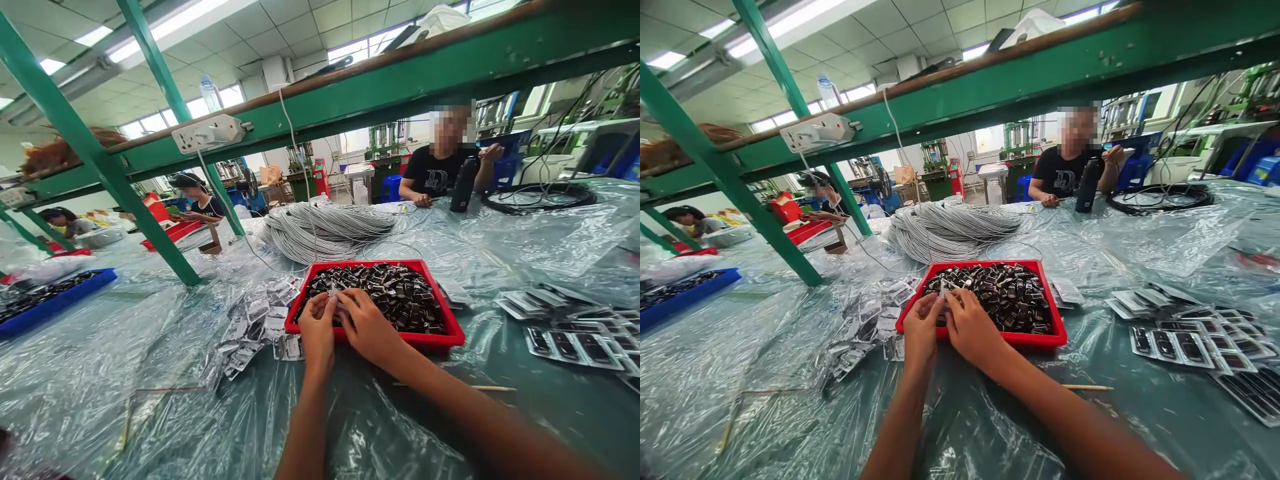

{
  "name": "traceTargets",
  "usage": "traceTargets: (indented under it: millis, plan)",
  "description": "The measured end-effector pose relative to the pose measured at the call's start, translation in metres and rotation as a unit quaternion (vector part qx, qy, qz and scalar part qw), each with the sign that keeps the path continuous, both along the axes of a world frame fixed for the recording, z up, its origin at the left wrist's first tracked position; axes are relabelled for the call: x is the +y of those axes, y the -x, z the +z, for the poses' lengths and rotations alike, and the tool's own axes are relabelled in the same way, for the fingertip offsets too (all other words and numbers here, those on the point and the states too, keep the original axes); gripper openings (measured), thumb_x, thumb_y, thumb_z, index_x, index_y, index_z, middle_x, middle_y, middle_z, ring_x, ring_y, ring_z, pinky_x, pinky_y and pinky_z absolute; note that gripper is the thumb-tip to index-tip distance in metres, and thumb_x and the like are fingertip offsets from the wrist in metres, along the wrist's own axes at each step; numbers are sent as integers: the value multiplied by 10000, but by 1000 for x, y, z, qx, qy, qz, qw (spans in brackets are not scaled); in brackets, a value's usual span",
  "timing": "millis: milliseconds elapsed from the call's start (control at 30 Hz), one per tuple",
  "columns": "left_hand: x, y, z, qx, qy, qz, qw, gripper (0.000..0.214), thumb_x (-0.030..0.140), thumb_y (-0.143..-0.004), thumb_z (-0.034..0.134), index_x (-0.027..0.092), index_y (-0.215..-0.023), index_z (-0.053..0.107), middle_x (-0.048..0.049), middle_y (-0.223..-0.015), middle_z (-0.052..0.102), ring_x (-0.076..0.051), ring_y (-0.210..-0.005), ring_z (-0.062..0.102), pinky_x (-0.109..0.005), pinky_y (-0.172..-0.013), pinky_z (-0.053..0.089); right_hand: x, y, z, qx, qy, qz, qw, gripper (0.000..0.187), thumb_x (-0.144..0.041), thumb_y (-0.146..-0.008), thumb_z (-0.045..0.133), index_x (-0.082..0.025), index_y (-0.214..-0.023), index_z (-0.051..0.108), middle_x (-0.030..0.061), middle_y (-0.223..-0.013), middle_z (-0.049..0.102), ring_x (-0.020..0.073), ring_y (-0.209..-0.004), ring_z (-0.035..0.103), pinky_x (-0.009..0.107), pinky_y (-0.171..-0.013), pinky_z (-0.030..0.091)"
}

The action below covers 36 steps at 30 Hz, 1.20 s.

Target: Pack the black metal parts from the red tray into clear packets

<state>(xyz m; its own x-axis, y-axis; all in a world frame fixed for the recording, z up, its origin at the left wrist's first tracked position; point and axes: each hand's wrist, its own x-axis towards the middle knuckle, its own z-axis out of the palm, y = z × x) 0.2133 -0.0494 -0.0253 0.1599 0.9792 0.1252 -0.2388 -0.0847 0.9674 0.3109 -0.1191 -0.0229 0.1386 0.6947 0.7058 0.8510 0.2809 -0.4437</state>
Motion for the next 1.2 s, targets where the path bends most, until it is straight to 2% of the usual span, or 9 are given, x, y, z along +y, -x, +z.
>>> traceTargets:
  millis: [200, 400, 467, 600, 767, 833, 967, 1100, 1200]
  plan:
    - [-2, 1, 4, -36, -2, -55, 998, 393, 373, -594, 844, 140, -880, 709, -67, -869, 729, -187, -840, 677, -314, -807, 535, 2, 2, -2, 60, -17, -14, 998, 351, -130, -923, 463, -150, -1243, 607, 172, -1171, 626, 279, -1100, 602, 496, -978, 508]
    - [1, 6, 9, -28, -19, -137, 990, 329, 365, -629, 834, 147, -854, 734, -50, -805, 730, -164, -756, 664, -273, -716, 525, 1, -20, 8, 84, -19, 21, 996, 116, -186, -910, 588, -189, -956, 695, 74, -895, 714, 206, -807, 682, 343, -746, 564]
    - [3, 6, 9, -19, -21, -120, 992, 344, 376, -622, 836, 144, -857, 738, -56, -820, 732, -163, -770, 660, -270, -723, 515, 1, -26, 10, 58, -18, 38, 997, 116, -175, -903, 587, -189, -920, 701, 61, -855, 722, 191, -767, 683, 314, -718, 553]
    - [11, 8, 5, -21, 5, 0, 1000, 421, 426, -575, 847, 143, -863, 725, -49, -805, 716, -159, -757, 644, -271, -704, 491, 2, -34, 10, 72, -36, 42, 996, 175, -155, -890, 546, -202, -945, 706, 54, -881, 734, 180, -750, 688, 306, -716, 567]
    - [13, 9, 4, -66, 32, 70, 995, 466, 464, -552, 850, 148, -860, 700, -43, -806, 698, -160, -765, 639, -281, -709, 489, 3, -36, 15, 99, -16, -44, 994, 308, -208, -868, 577, -193, -1165, 656, 125, -1244, 640, 285, -1165, 596, 471, -992, 496]
    - [8, 6, 4, -67, 35, 52, 996, 475, 472, -566, 845, 149, -882, 701, -47, -829, 699, -161, -783, 640, -276, -708, 488, 2, -32, 17, 135, 38, -51, 989, 386, -288, -854, 620, -163, -1220, 618, 156, -1212, 646, 308, -1134, 606, 498, -964, 505]
    - [1, 1, 4, -61, 18, -13, 998, 456, 464, -640, 815, 165, -966, 702, -59, -940, 706, -172, -883, 648, -279, -776, 500, -1, -22, 20, 287, 154, 53, 944, 299, -401, -885, 579, -143, -1014, 656, 83, -821, 715, 220, -702, 681, 360, -649, 578]
    - [0, 1, 6, -44, 14, -107, 993, 411, 482, -680, 784, 151, -915, 716, -56, -907, 707, -169, -835, 648, -308, -795, 527, -1, -24, 23, 349, 119, 65, 927, 242, -395, -865, 591, -165, -923, 640, 50, -803, 705, 163, -587, 633, 298, -566, 546]
    - [-1, 3, 10, -67, 9, -129, 989, 390, 493, -671, 789, 147, -838, 723, -37, -823, 694, -154, -753, 635, -303, -755, 536, -1, -27, 26, 375, 112, 100, 915, 265, -426, -845, 623, -168, -896, 653, 28, -776, 687, 143, -575, 600, 303, -599, 547]
